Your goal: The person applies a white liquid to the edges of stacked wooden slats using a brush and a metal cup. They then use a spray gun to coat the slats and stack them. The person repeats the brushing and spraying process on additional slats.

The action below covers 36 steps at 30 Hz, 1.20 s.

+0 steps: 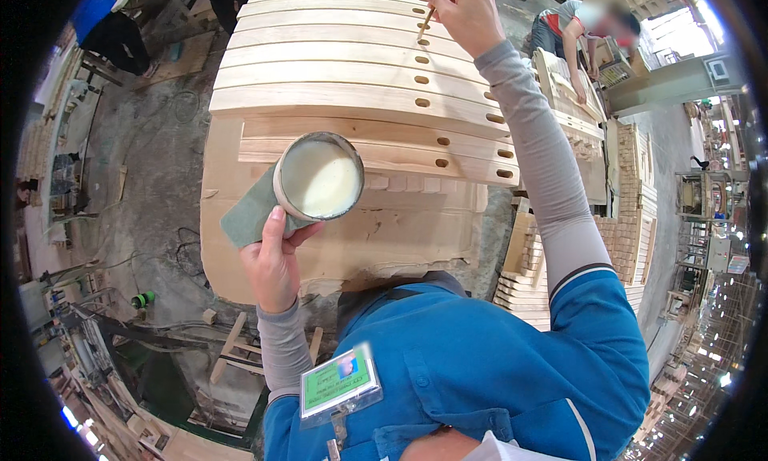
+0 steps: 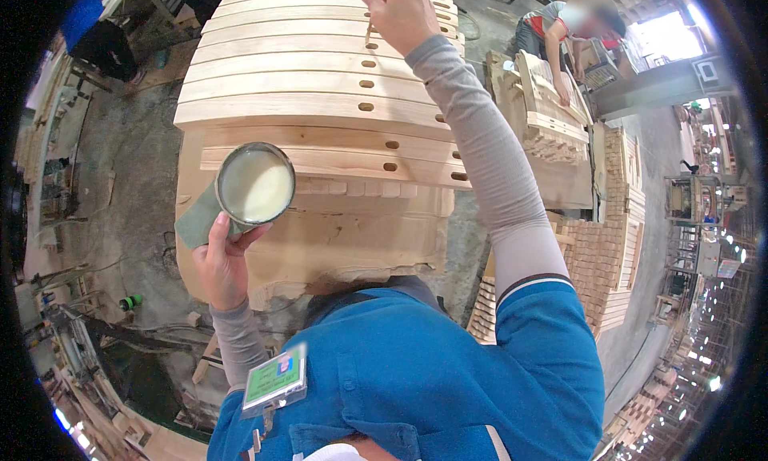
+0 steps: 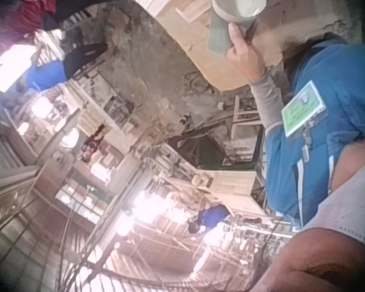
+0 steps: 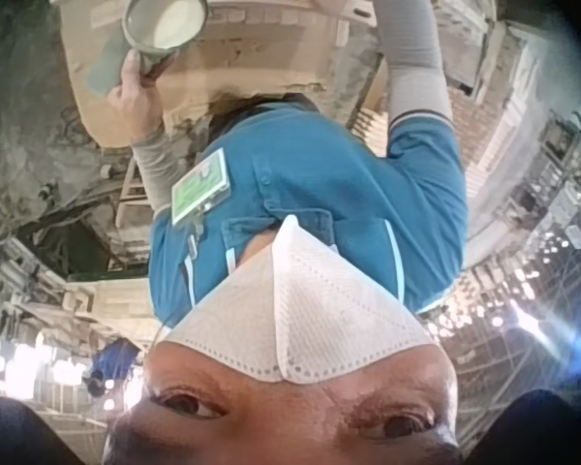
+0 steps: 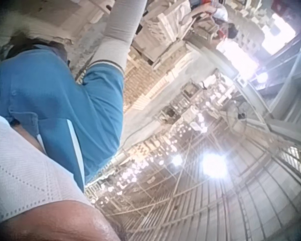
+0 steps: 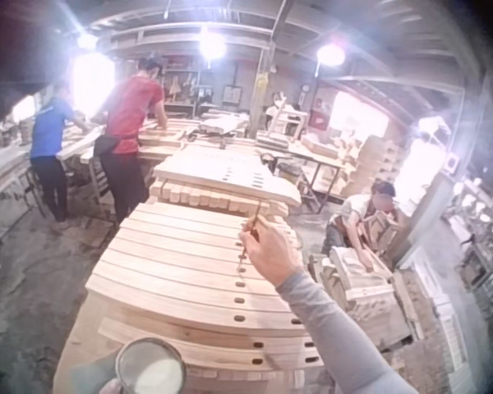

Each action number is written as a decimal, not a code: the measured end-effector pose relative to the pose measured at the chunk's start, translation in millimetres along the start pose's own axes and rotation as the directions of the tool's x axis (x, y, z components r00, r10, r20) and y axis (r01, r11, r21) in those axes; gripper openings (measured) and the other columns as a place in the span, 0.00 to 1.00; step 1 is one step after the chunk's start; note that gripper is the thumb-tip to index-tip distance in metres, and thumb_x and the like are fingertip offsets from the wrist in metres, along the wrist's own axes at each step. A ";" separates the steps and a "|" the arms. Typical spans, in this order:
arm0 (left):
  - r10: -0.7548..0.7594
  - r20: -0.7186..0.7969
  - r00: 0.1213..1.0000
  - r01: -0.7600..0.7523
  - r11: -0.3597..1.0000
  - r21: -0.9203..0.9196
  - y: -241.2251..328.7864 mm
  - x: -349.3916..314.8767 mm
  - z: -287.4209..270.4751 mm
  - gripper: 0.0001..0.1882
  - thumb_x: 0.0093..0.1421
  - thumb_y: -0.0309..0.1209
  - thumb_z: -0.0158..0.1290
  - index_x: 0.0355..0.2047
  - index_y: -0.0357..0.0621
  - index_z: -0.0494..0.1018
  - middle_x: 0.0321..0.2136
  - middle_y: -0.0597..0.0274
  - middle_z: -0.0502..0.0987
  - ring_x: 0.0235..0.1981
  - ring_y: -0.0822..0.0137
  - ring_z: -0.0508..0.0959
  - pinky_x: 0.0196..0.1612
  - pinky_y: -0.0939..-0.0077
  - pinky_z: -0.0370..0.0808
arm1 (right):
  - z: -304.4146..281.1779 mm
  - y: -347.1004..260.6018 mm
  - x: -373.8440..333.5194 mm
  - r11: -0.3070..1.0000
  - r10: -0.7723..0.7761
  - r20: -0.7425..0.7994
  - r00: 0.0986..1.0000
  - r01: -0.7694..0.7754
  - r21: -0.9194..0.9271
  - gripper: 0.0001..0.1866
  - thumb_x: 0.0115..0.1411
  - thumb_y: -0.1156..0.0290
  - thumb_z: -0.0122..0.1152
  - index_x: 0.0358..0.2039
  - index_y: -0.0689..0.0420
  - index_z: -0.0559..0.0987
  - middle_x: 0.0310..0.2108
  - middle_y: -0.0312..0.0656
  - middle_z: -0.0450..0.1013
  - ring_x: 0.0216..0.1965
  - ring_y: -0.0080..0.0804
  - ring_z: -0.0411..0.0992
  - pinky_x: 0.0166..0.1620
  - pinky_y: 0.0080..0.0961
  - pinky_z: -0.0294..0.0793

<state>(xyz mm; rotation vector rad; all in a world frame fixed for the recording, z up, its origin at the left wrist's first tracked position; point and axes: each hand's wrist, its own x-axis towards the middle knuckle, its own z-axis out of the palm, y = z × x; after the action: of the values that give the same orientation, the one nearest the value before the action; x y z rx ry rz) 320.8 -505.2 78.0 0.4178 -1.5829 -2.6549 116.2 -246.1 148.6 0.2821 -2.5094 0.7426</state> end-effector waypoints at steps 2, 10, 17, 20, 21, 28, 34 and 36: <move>0.012 0.020 1.000 -0.012 1.000 0.005 4.7 1.2 2.8 0.14 0.59 0.26 0.41 0.43 0.30 0.65 0.40 0.54 0.71 0.37 0.64 0.75 0.35 0.66 0.79 | 9.4 18.0 8.0 0.998 -0.028 -0.068 0.997 0.024 -0.057 0.09 0.49 0.68 0.53 0.27 0.60 0.72 0.20 0.49 0.69 0.27 0.44 0.69 0.32 0.35 0.67; 0.107 0.068 0.992 -0.108 0.994 0.019 17.4 7.3 15.6 0.14 0.60 0.25 0.40 0.43 0.29 0.64 0.40 0.54 0.71 0.38 0.63 0.74 0.37 0.63 0.78 | 6.7 22.0 12.8 0.999 -0.021 -0.065 0.998 0.019 -0.036 0.10 0.50 0.67 0.54 0.27 0.61 0.73 0.18 0.48 0.71 0.22 0.41 0.72 0.28 0.32 0.70; 0.173 0.102 0.980 -0.180 0.982 0.061 31.1 4.2 18.1 0.14 0.59 0.26 0.42 0.44 0.30 0.64 0.40 0.54 0.70 0.39 0.63 0.74 0.37 0.63 0.78 | -81.0 -12.2 -37.7 0.505 -0.019 0.260 0.965 -0.215 0.836 0.09 0.59 0.72 0.47 0.35 0.64 0.71 0.34 0.44 0.71 0.33 0.26 0.70 0.39 0.22 0.70; 0.213 0.163 0.963 -0.226 0.972 0.062 39.5 1.7 31.7 0.14 0.59 0.27 0.43 0.44 0.31 0.65 0.40 0.54 0.71 0.38 0.64 0.74 0.36 0.65 0.78 | -102.3 -45.9 -79.3 0.465 -0.156 0.242 0.958 -0.145 0.874 0.06 0.57 0.77 0.50 0.31 0.67 0.72 0.29 0.46 0.72 0.28 0.29 0.73 0.35 0.22 0.75; 0.217 0.186 0.958 -0.231 0.971 0.059 40.2 1.0 35.3 0.14 0.59 0.27 0.44 0.44 0.32 0.65 0.39 0.54 0.71 0.38 0.64 0.74 0.36 0.65 0.79 | -101.3 -52.4 -88.0 0.465 -0.188 0.238 0.953 -0.127 0.876 0.05 0.56 0.78 0.51 0.31 0.67 0.73 0.29 0.46 0.72 0.29 0.29 0.73 0.35 0.21 0.75; 0.224 0.234 0.946 -0.242 0.969 0.050 44.4 -3.6 41.5 0.14 0.58 0.26 0.43 0.44 0.32 0.65 0.38 0.54 0.72 0.37 0.63 0.75 0.35 0.66 0.79 | -74.8 -72.3 -112.5 0.338 -0.117 0.330 0.937 -0.275 0.900 0.02 0.53 0.81 0.53 0.28 0.66 0.73 0.28 0.46 0.73 0.29 0.31 0.74 0.33 0.23 0.77; 0.208 0.175 0.962 -0.220 0.974 0.051 31.8 6.8 44.5 0.14 0.59 0.25 0.43 0.44 0.32 0.64 0.38 0.53 0.71 0.36 0.63 0.75 0.35 0.65 0.79 | -66.8 -53.2 -137.0 0.132 0.115 0.344 0.932 -0.357 0.925 0.06 0.55 0.77 0.52 0.23 0.65 0.71 0.26 0.48 0.72 0.25 0.33 0.74 0.29 0.25 0.77; 0.187 0.183 0.965 -0.198 0.979 0.045 23.3 12.5 45.0 0.14 0.59 0.25 0.42 0.44 0.31 0.64 0.39 0.53 0.71 0.37 0.63 0.75 0.35 0.65 0.79 | -63.1 -47.4 -135.7 0.016 0.186 0.448 0.875 -0.458 0.889 0.06 0.56 0.76 0.52 0.26 0.65 0.72 0.28 0.47 0.72 0.27 0.31 0.74 0.32 0.24 0.76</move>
<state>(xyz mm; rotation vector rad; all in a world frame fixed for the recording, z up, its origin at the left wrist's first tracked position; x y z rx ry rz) 295.3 -479.7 115.7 0.0235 -1.6612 -2.5611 273.2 -243.0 144.9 0.1869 -1.6826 2.7599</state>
